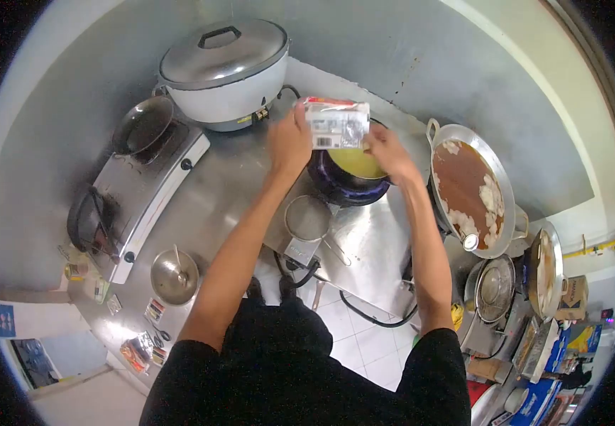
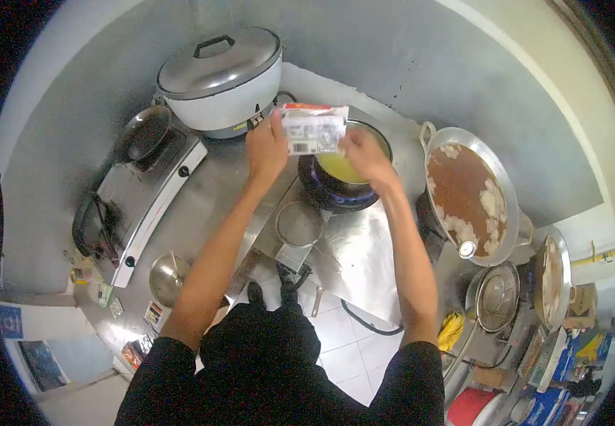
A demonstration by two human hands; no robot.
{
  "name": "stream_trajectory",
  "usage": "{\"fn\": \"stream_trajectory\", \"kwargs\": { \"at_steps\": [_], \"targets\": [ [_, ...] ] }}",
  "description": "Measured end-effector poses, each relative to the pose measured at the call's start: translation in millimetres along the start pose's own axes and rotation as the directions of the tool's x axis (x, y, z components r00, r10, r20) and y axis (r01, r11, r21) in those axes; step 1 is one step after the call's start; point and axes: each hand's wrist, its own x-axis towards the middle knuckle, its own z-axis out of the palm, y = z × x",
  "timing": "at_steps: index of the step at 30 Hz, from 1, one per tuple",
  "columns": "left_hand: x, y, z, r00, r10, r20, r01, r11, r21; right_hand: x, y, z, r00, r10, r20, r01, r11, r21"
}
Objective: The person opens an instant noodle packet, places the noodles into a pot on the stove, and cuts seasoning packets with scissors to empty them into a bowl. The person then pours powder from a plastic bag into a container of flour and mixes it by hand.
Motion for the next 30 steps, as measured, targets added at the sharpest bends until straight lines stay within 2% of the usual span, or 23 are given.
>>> {"fn": "stream_trajectory", "kwargs": {
  "at_steps": [2,7,9,10,12,13,14,15,16,17,18,19,20,21,22,23,24,25,26,27,28,29,30],
  "targets": [
    [17,5,5,0.999,-0.015,-0.048,0.025,0.976,0.214,23,6,-21,0.998,0.062,-0.025,-0.063,0.995,-0.081],
    [38,-14,4,0.994,-0.068,-0.082,0.084,0.971,0.223,50,15,-75,0.976,0.198,-0.092,-0.216,0.940,-0.264],
    [31,-25,7,0.990,-0.100,-0.099,0.121,0.965,0.235,64,26,-80,0.954,0.291,-0.067,-0.268,0.737,-0.621],
    [27,-33,10,0.978,-0.156,-0.140,0.183,0.961,0.209,78,45,-79,0.954,0.295,-0.061,-0.268,0.736,-0.622],
    [15,-33,1,0.937,-0.320,-0.141,0.336,0.936,0.106,100,96,-73,0.985,0.162,0.060,-0.002,0.359,-0.933],
    [0,-28,-15,0.900,-0.426,-0.095,0.430,0.902,0.036,87,98,-74,0.983,0.174,0.063,-0.004,0.360,-0.933],
    [-20,-61,-16,0.914,-0.354,-0.200,0.335,0.934,-0.120,61,90,-72,0.992,-0.114,-0.058,-0.026,0.259,-0.965],
    [-37,-104,-19,0.905,-0.285,-0.314,0.207,0.943,-0.261,34,72,-66,0.901,-0.409,-0.146,-0.082,0.169,-0.982],
    [-59,-126,-37,0.813,-0.524,-0.253,0.414,0.826,-0.383,0,39,-59,0.849,-0.429,-0.308,-0.104,0.436,-0.894],
    [-86,-144,-58,0.659,-0.733,-0.170,0.590,0.643,-0.487,-39,5,-49,0.797,-0.399,-0.454,-0.089,0.665,-0.741],
    [-114,-166,-80,0.589,-0.794,-0.147,0.623,0.563,-0.543,-80,-6,-39,0.801,-0.383,-0.461,0.024,0.789,-0.614],
    [-140,-180,-98,0.508,-0.852,-0.126,0.649,0.475,-0.594,-120,-3,-23,0.843,-0.221,-0.491,0.000,0.912,-0.411],
    [-154,-183,-106,0.473,-0.867,-0.153,0.655,0.463,-0.597,-160,6,-7,0.900,-0.177,-0.398,0.013,0.924,-0.382],
    [-161,-187,-112,0.416,-0.898,-0.144,0.590,0.387,-0.709,-198,34,24,0.906,-0.155,-0.394,0.092,0.980,-0.176],
    [-167,-193,-125,0.357,-0.924,-0.140,0.497,0.315,-0.808,-238,69,47,0.964,-0.002,-0.266,-0.056,0.976,-0.212],
    [-220,-283,-126,0.621,-0.784,-0.014,0.667,0.538,-0.515,-265,64,74,0.978,0.209,-0.009,-0.204,0.947,-0.249],
    [-270,-368,-128,0.819,-0.562,0.114,0.573,0.792,-0.214,-291,65,100,0.939,0.296,0.173,-0.250,0.936,-0.248],
    [-268,-322,-144,0.761,-0.631,0.151,0.649,0.735,-0.199,-315,73,119,0.840,0.411,0.353,-0.293,0.893,-0.342],
    [-253,-254,-164,0.877,-0.481,-0.015,0.481,0.875,0.054,-333,72,136,0.809,0.390,0.439,-0.189,0.881,-0.435],
    [-260,-240,-158,0.811,-0.495,-0.311,0.419,0.863,-0.282,-340,76,153,0.883,0.081,0.462,0.127,0.907,-0.402],
    [-273,-229,-174,0.793,-0.552,-0.259,0.546,0.832,-0.100,-343,79,160,0.877,0.128,0.464,0.079,0.912,-0.402],
    [-268,-177,-206,0.753,-0.631,-0.187,0.651,0.756,0.074,-339,70,165,0.875,0.190,0.445,0.014,0.909,-0.416],
    [-282,-151,-241,0.726,-0.648,-0.231,0.680,0.726,0.099,-331,59,170,0.844,0.283,0.456,-0.089,0.912,-0.400]
  ]
}}
